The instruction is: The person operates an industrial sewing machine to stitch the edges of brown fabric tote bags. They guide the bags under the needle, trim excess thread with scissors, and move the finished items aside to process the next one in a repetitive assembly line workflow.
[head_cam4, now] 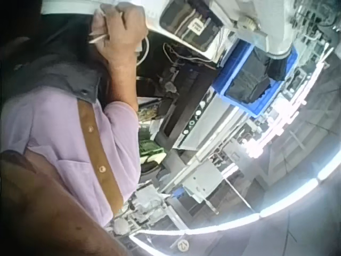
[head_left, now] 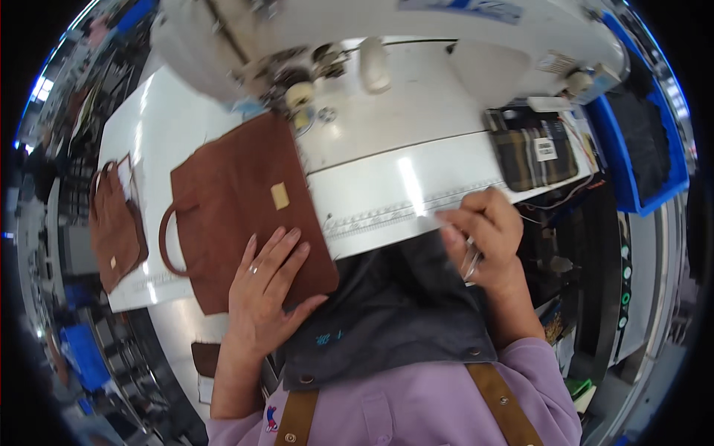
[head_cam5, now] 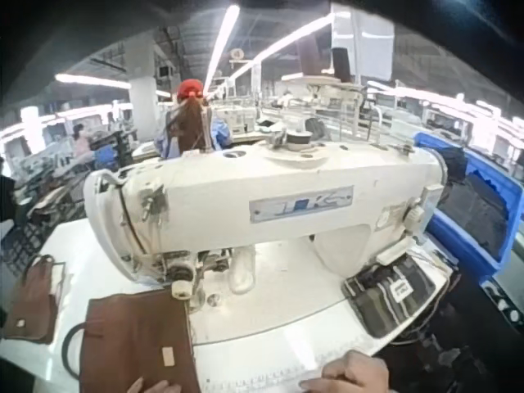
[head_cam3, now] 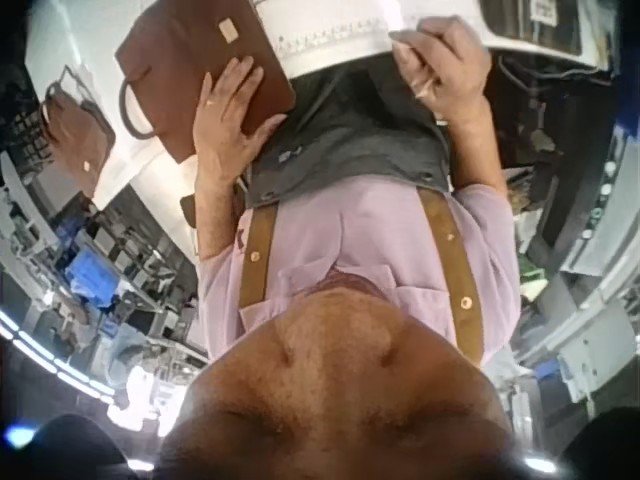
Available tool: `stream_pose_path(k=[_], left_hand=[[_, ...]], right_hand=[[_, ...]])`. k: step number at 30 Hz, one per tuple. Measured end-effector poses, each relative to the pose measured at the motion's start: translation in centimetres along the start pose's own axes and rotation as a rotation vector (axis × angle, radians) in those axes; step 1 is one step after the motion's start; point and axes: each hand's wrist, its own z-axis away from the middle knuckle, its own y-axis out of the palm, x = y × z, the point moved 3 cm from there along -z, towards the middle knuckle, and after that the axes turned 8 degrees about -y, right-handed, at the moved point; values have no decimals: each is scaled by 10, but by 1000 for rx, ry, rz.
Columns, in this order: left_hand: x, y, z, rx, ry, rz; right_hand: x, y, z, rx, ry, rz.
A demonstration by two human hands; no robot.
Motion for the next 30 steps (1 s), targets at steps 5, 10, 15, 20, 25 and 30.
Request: stream_pose_path(k=[5,10,15,20,25,30], left_hand=[[9,-1,10,-21,-5,89],[3,-5,7,-47,-7,130],[9,8,10,-86,44,65],[1,3,7,-102,26,49],[2,8,10,-109,91,20],[1,5,11,-169,136,60]], right_hand=[[55,67,16,276,16,-440],[59,101,34,320,451,-832],[63,116,39,341,751,-1186],[64,122,46,315,760,-1353],[66,123,50,312,669,-1344],[68,128,43,295,708,-1321]])
